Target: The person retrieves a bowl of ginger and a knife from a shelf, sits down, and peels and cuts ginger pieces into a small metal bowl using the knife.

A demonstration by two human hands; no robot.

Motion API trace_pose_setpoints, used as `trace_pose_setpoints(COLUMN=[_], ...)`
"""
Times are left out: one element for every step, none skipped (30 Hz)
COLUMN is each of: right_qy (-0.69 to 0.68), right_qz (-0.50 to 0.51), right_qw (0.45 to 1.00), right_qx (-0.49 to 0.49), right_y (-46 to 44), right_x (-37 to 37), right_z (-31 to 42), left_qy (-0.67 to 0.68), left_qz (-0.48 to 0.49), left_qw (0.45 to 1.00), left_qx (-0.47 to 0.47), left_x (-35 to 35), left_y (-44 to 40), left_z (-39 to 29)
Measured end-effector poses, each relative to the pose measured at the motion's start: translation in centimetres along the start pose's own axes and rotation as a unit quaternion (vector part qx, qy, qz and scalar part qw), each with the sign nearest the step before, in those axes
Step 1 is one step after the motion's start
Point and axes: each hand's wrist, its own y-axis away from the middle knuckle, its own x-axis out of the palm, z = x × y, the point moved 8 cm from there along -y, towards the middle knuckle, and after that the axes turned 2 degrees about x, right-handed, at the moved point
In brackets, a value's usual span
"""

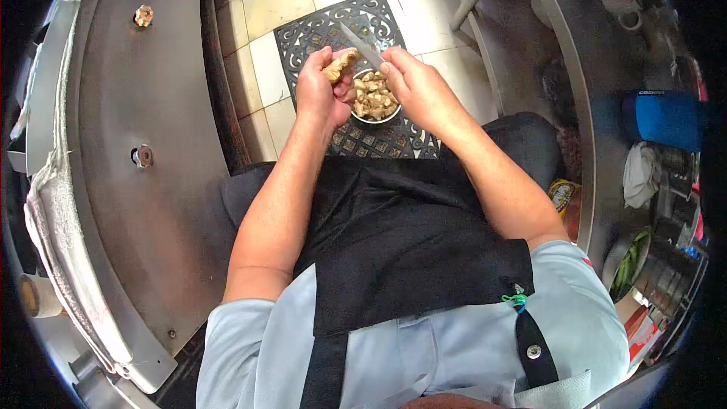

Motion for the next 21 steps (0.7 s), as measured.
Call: trace_pose_setpoints(right_qy=[-0.004,-0.003,-0.002,0.000,0.004,0.007,0.011,0.018,0.026,0.034,0.016,-0.003,-0.022,-0.025,-0.028,-0.031,-0.019,-0.008,0.004,0.000,-0.004], right_qz=[0.002,0.003,0.006,0.010,0.011,0.013,0.014,0.009,0.004,-0.001,-0.007,-0.012,-0.018,-0.014,-0.011,-0.008,-0.005,-0.001,0.003,0.001,-0.001], right_qw=[1.000,1.000,1.000,1.000,1.000,1.000,1.000,1.000,0.999,0.999,1.000,1.000,1.000,1.000,1.000,0.999,1.000,1.000,0.999,1.000,1.000], right_qx=[-0.005,0.003,0.011,0.019,0.020,0.021,0.021,0.021,0.021,0.020,0.013,0.006,-0.002,0.000,0.001,0.002,0.012,0.023,0.035,0.028,0.021], right_y=[0.0,0.1,0.1,0.1,0.2,0.2,0.2,0.3,0.3,0.4,0.3,0.3,0.3,0.3,0.3,0.3,0.2,0.1,0.0,0.0,-0.1], right_x=[0.2,0.4,0.5,0.7,0.9,1.0,1.2,1.3,1.4,1.5,1.7,2.0,2.1,2.4,2.6,2.7,2.8,3.0,3.1,3.1,3.2], right_z=[0.0,0.0,0.0,0.0,0.0,-0.1,-0.1,-0.1,0.0,0.0,-0.1,-0.1,-0.1,-0.1,0.1,0.2,0.1,0.0,-0.2,-0.1,0.0], left_qy=[-0.006,-0.004,-0.001,0.003,0.006,0.009,0.012,0.005,-0.002,-0.009,-0.017,-0.025,-0.033,-0.014,-0.021,-0.028,-0.035,-0.012,-0.010,-0.008,-0.006], left_qz=[-0.011,-0.009,-0.008,-0.007,-0.009,-0.011,-0.012,-0.005,0.001,0.008,0.002,-0.004,-0.010,0.003,0.005,0.007,0.009,0.007,0.004,0.000,-0.002], left_qw=[1.000,1.000,1.000,1.000,1.000,1.000,1.000,1.000,1.000,1.000,1.000,0.999,0.999,1.000,1.000,1.000,0.999,1.000,1.000,1.000,1.000], left_qx=[0.006,0.005,0.004,0.004,0.005,0.005,0.005,0.007,0.009,0.011,0.018,0.024,0.030,0.017,0.015,0.014,0.012,0.024,0.023,0.023,0.024], left_x=[-0.1,-0.1,0.0,0.0,-0.1,-0.3,-0.4,-0.5,-0.4,-0.3,-0.3,0.0,0.1,0.0,-0.1,-0.2,-0.3,-0.2,-0.2,-0.3,-0.3], left_y=[0.0,0.0,0.1,0.1,0.1,0.1,0.0,0.0,0.0,0.0,0.0,0.2,0.4,0.2,0.0,-0.1,-0.3,-0.1,-0.1,-0.3,-0.4], left_z=[0.0,0.0,0.0,0.1,0.1,0.1,0.1,0.1,0.2,0.2,0.3,0.3,0.3,0.6,0.9,1.2,1.5,1.4,1.4,1.4,1.3])
